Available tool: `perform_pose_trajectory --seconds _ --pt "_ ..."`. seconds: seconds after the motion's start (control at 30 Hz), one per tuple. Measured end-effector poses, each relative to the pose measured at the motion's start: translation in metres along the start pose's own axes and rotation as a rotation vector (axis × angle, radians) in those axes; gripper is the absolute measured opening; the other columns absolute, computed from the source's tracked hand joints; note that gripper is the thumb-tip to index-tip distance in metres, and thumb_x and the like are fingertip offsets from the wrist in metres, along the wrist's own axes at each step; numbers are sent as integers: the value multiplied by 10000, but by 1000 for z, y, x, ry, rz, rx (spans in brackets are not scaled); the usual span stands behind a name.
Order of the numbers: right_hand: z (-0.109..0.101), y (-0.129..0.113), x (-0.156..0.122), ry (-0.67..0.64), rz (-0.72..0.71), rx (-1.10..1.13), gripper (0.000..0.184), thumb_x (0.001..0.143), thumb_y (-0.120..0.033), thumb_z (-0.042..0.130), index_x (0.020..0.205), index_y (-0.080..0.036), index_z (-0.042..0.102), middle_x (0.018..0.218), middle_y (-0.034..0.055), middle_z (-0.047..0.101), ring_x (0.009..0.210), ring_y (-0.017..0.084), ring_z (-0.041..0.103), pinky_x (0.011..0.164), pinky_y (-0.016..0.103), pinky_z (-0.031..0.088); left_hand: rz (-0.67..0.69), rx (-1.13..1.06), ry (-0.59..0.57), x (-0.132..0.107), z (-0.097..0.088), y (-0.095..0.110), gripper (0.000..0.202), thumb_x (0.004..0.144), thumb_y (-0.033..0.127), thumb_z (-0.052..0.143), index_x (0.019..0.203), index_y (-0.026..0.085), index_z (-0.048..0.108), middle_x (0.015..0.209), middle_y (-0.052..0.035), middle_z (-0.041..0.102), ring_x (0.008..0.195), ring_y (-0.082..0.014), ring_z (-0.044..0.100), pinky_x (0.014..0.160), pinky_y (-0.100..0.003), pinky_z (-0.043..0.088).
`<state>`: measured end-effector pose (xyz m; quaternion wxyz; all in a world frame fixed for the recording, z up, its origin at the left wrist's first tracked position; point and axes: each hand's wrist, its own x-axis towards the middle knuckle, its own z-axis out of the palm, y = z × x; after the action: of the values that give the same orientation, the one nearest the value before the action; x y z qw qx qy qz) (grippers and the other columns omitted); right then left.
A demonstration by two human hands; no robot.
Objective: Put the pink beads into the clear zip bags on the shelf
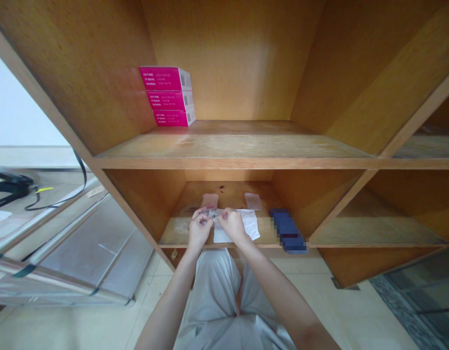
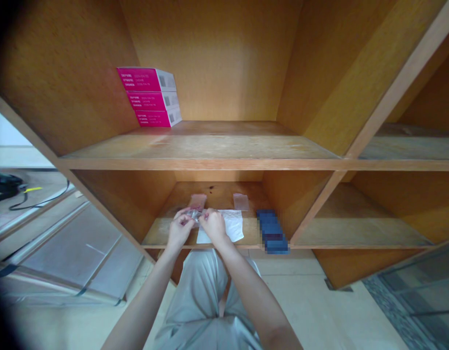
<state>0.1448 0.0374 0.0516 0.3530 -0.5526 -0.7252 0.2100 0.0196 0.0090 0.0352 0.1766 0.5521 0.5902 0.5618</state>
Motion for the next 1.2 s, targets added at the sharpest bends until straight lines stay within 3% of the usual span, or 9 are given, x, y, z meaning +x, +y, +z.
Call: perform_pose_trajectory --seconds 0.1,0.23,0.37,0.53,0.67,0.8,0.93,1.1,1.2 --pt "-1 2 1 1 -4 -6 74 711 -186 505 694 -154 570 650 46 603 611 144 542 581 227 362 6 -7 35 1 1 -2 110 625 138 526 520 165 542 974 -72 576 978 -200 520 863 -328 371" --pt "-5 4 0 15 -177 45 143 717 -130 476 809 -167 579 757 39 604 690 145 545 646 236 391 -4 -12 36 1 1 -4 92 626 144 525 544 168 558 943 -66 580 947 -194 527 831 -314 383" --pt "-9 2 -2 -100 -311 64 267 726 -49 423 799 -185 641 841 54 642 795 150 570 723 240 408 -10 -4 14 -1 3 -4 84 631 161 528 557 169 566 931 -62 575 931 -194 527 799 -302 391" --pt "-10 0 -1 -136 -277 89 277 724 -74 464 842 -193 684 857 67 675 797 168 597 731 253 423 8 -33 -17 -4 4 -4 76 633 146 529 574 168 572 909 -52 569 922 -188 529 797 -296 386" --pt "-10 6 5 -158 -224 326 216 730 -153 504 801 -192 704 785 54 690 699 165 603 663 257 437 -10 -134 -22 -5 1 -2 53 656 204 572 643 173 613 930 -51 580 959 -189 519 850 -308 365" --pt "-11 16 10 -208 -6 593 242 711 -260 548 867 -150 696 590 25 649 469 114 492 490 237 392 -200 -406 -1 -5 -4 -1 178 663 266 600 817 179 619 917 -50 610 836 -160 557 718 -266 415" --pt "-15 19 12 -290 74 791 362 677 -324 594 977 -134 659 510 -12 584 426 75 403 463 220 356 -321 -618 -24 -2 -8 -1 275 636 265 630 896 180 604 900 -44 622 725 -123 567 603 -215 405" --pt "-27 13 11 -335 81 775 322 677 -309 589 942 -145 672 560 -6 595 460 70 405 482 217 353 -362 -770 -42 0 -11 -2 309 603 243 672 897 173 608 938 -51 621 793 -130 582 647 -219 422" --pt "-33 12 10 -442 20 726 322 712 -308 560 984 -164 654 559 -12 593 463 70 407 496 216 352 -373 -791 -71 -1 -11 -4 284 625 218 661 901 173 611 956 -45 619 790 -113 579 657 -206 427"
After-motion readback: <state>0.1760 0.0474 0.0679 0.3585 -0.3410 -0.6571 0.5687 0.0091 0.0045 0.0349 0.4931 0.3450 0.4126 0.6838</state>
